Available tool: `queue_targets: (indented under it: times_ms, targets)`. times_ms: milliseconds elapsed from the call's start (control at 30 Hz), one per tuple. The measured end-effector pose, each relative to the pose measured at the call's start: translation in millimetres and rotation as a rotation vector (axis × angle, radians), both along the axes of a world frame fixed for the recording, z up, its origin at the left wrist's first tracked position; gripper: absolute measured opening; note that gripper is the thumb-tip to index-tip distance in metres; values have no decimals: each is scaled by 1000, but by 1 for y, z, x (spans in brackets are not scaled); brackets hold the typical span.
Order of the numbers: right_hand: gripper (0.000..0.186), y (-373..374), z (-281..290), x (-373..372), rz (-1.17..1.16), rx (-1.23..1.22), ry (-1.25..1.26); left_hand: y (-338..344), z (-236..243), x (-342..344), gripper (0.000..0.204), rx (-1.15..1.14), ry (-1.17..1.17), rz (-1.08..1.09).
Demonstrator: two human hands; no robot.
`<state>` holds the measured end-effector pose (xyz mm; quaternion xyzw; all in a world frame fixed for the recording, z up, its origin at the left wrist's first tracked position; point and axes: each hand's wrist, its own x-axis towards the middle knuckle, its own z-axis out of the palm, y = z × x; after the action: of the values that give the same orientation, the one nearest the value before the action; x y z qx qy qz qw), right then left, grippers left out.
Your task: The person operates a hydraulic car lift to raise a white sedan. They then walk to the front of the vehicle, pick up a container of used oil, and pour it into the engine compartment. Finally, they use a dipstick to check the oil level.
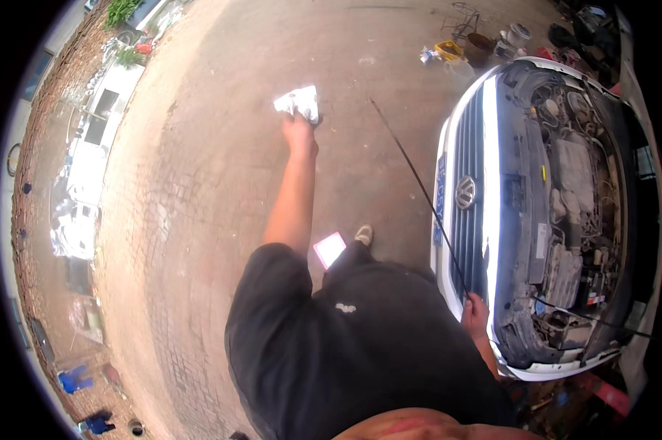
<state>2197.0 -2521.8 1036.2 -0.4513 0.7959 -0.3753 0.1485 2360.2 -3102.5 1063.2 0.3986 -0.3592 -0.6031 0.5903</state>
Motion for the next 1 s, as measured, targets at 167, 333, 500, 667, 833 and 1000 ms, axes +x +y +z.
queue_targets:
  times_ms: [167,333,500,667,833,1000]
  targets:
    - [17,-72,-5,19,-271,-111,-518,13,-49,-109,26,19,-215,-540]
    - [18,-143,6,1,-361,-167,-732,37,-18,-196,32,166,-49,-941]
    - [17,-193,-22,-50,-341,-47,-712,5,10,-247,53,338,356,-1129]
    - [18,-241,-20,-97,-362,-34,-655,-35,58,-286,54,384,456,-1091]
    - [18,-273,-13,-121,-415,-10,-659,-75,58,-323,41,202,277,-1140]
    - [19,-313,-4,-132,-500,30,-495,-107,58,-365,38,222,290,-1280]
